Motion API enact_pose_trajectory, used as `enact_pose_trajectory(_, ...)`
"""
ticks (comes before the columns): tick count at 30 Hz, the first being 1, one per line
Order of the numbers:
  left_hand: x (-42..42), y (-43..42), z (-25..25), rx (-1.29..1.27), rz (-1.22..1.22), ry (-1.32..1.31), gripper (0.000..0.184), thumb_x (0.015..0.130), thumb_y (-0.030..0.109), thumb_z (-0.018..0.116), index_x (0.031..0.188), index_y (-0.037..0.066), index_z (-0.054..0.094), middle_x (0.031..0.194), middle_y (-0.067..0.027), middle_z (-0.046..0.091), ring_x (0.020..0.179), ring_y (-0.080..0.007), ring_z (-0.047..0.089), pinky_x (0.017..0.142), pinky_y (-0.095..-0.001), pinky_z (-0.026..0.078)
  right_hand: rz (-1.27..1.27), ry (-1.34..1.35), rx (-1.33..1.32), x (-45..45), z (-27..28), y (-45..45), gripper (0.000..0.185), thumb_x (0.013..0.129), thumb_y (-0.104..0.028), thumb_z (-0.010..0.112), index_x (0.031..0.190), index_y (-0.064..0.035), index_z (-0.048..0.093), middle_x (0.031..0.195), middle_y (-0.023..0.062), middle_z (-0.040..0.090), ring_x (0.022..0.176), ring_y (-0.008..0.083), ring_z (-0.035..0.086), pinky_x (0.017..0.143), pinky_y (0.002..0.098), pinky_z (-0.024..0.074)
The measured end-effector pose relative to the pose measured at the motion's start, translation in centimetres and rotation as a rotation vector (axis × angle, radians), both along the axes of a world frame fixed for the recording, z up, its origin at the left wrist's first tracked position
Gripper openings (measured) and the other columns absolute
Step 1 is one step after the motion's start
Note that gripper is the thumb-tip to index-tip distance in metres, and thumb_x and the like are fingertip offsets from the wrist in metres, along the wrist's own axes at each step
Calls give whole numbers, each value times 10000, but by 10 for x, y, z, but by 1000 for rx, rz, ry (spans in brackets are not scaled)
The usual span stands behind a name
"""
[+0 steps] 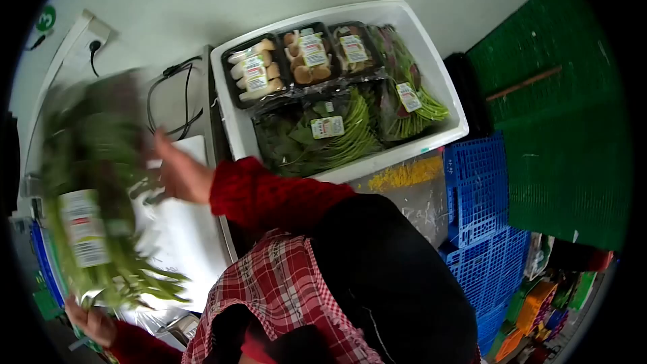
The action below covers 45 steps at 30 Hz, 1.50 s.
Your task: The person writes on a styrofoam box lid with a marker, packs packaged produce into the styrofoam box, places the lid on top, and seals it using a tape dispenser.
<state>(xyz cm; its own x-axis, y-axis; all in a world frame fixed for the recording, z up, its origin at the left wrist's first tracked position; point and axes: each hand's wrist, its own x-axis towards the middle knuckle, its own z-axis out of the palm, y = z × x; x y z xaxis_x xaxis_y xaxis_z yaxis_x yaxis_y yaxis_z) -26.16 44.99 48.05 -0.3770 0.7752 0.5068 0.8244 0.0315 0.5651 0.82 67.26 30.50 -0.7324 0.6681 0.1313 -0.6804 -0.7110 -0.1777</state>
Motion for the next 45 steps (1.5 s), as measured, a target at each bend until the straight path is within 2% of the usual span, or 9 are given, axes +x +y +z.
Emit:
enact_pose_trajectory(3, 36, 91, -17, -166, -649, 7, 219, 588, 48, 617, 668, 90, 417, 725, -31, 465, 683, -172, 446, 631, -298, 373, -281, 144, 42, 108, 4, 14, 536, 968, -470, 504, 1334, -79, 482, 1273, 83, 571, 1146, 196, 569, 940, 401, 500)
enact_pose_trajectory(7, 164, 199, -65, -358, -665, -784, 182, 659, -62, 536, 765, 61, 453, 956, -86, 577, 889, -192, 539, 894, -310, 424, -596, 17, -145, 215, -20, -4, 425, 968, -343, 542, 1309, -92, 516, 1245, 70, 610, 1143, 227, 579, 1023, 434, 433)
enact_pose_trajectory(15, 279, 325, -242, -708, -849, -1097, 234, 674, -106, 519, 869, 13, 570, 986, -82, 630, 804, -152, 552, 684, -249, 418, -667, -649, -256, 360, -72, -68, 388, 937, -216, 614, 1274, -36, 548, 1229, 79, 602, 1051, 185, 607, 859, 358, 524)
enact_pose_trajectory(21, 296, 344, -278, -937, -815, -691, 206, 641, -88, 535, 822, -20, 606, 775, -45, 618, 656, -121, 527, 588, -250, 411, -508, -1800, 285, 433, -52, -86, 248, 858, -216, 723, 972, 3, 698, 735, 52, 682, 657, 132, 639, 609, 277, 519)
enact_pose_trajectory(26, 298, 336, -292, -724, -725, -372, 163, 673, -61, 529, 783, -19, 642, 673, -82, 611, 648, -160, 562, 612, -304, 446, -694, -2259, 924, 430, -52, -11, 443, 814, -348, 729, 1098, -16, 654, 940, 163, 677, 835, 276, 667, 748, 357, 528)
enact_pose_trajectory(32, 297, 300, -295, -519, -400, 112, 137, 683, -10, 572, 787, 40, 646, 734, -174, 639, 690, -330, 625, 650, -413, 489, -115, -2107, 1033, 387, -139, 30, 873, 774, -578, 665, 1377, -10, 390, 1118, 277, 614, 1004, 420, 615, 862, 440, 494)
enact_pose_trajectory(37, 323, 252, -281, -153, -611, 504, 502, 777, 270, 704, 1186, 27, 546, 1292, -205, 528, 1242, -362, 459, 1026, -480, 374, 133, -2241, 1081, 373, -93, 37, 925, 745, -578, 698, 1408, -25, 366, 1218, 294, 552, 1083, 419, 583, 907, 457, 467)
enact_pose_trajectory(40, 333, 233, -262, -637, -956, 541, 1107, 646, 601, 757, 1472, 49, 269, 1548, -193, 216, 1438, -364, 188, 1138, -536, 203, -102, -2147, 1590, 364, -93, 40, 935, 708, -576, 732, 1427, -95, 375, 1372, 260, 439, 1217, 408, 483, 1023, 494, 375)
enact_pose_trajectory(45, 325, 247, -296, -1012, -880, 822, 1262, 595, 649, 768, 1516, 54, 144, 1581, -193, 90, 1444, -397, 126, 1084, -642, 219, -57, -1842, 2022, 350, -155, 59, 1038, 673, -734, 645, 1487, -185, 311, 1541, 219, 214, 1389, 435, 249, 1104, 594, 205)
